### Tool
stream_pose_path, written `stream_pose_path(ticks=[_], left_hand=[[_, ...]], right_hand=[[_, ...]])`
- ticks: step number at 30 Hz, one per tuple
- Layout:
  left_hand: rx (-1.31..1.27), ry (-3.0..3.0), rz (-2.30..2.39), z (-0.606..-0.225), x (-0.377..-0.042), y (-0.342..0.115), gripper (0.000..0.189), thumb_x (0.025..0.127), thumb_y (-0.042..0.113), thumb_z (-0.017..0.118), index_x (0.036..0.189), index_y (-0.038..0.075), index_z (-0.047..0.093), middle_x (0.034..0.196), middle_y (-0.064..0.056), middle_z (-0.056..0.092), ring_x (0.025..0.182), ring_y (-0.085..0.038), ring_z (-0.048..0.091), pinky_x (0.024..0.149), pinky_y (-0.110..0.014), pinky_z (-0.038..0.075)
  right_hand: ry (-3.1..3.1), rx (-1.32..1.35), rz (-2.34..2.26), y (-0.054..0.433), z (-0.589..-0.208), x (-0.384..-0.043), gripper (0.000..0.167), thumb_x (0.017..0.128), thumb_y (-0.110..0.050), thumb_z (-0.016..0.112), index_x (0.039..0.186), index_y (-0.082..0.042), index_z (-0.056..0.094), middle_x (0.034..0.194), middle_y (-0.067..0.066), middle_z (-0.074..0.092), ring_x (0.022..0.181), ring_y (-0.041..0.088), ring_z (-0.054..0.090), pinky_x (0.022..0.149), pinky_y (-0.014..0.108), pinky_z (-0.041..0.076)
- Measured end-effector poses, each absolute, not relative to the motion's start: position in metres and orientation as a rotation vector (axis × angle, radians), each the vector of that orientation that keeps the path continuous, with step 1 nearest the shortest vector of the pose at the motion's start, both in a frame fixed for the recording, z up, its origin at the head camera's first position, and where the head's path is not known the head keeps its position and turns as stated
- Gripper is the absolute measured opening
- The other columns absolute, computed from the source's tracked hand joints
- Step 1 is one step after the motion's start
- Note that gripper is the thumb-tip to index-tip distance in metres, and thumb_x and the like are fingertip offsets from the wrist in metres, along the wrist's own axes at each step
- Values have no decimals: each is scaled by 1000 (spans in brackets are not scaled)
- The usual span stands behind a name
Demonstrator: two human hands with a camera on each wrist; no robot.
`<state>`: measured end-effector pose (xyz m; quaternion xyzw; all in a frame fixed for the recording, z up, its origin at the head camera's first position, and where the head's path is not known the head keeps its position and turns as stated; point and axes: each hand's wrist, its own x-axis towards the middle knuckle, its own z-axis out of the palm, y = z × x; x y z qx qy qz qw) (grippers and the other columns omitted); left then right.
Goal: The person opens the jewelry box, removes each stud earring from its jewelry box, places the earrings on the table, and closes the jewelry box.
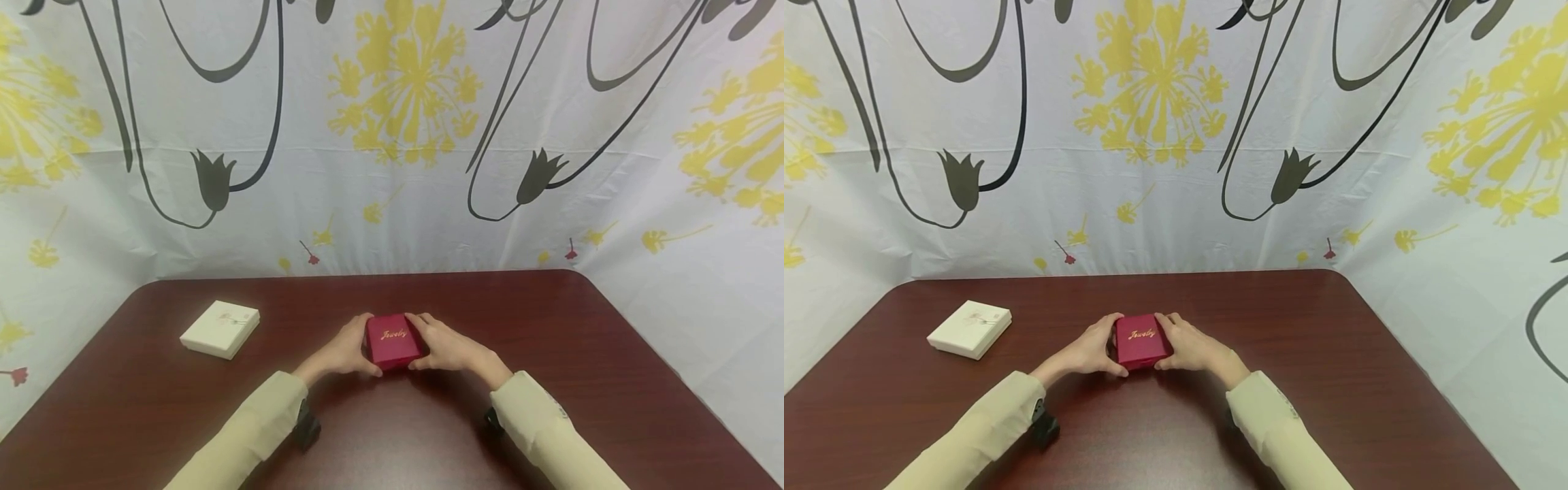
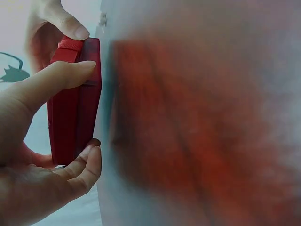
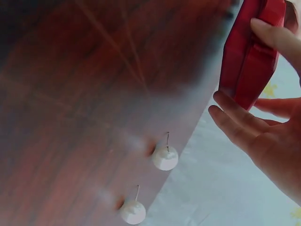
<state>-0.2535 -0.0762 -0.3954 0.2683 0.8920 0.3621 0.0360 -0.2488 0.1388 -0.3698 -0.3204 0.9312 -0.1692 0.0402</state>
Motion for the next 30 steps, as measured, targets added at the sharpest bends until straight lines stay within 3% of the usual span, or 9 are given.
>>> stream_pose_path(ticks=[9, 15, 30], left_hand=[[717, 2781, 1166, -397, -275, -65, 84, 56, 16, 83, 122, -4, 36, 109, -13, 48, 100, -26, 45, 86, -43, 40], [676, 2798, 1191, -401, -287, -57, 77, 56, 17, 83, 117, -2, 40, 103, -11, 48, 96, -25, 45, 85, -42, 40], [480, 2801, 1208, -401, -304, -39, 78, 60, 21, 80, 121, -2, 37, 108, -14, 47, 101, -27, 43, 85, -42, 41]], right_hand=[[2899, -893, -565, 141, -372, -267, 78, 71, -20, 74, 131, 8, 34, 120, 22, 48, 103, 29, 49, 86, 40, 44], [2940, -881, -616, 144, -377, -278, 73, 73, -16, 72, 128, 14, 34, 120, 24, 50, 104, 28, 52, 88, 38, 43], [3041, -663, -640, 147, -378, -292, 54, 76, -10, 68, 121, 10, 45, 109, 22, 57, 91, 25, 58, 78, 36, 48]])
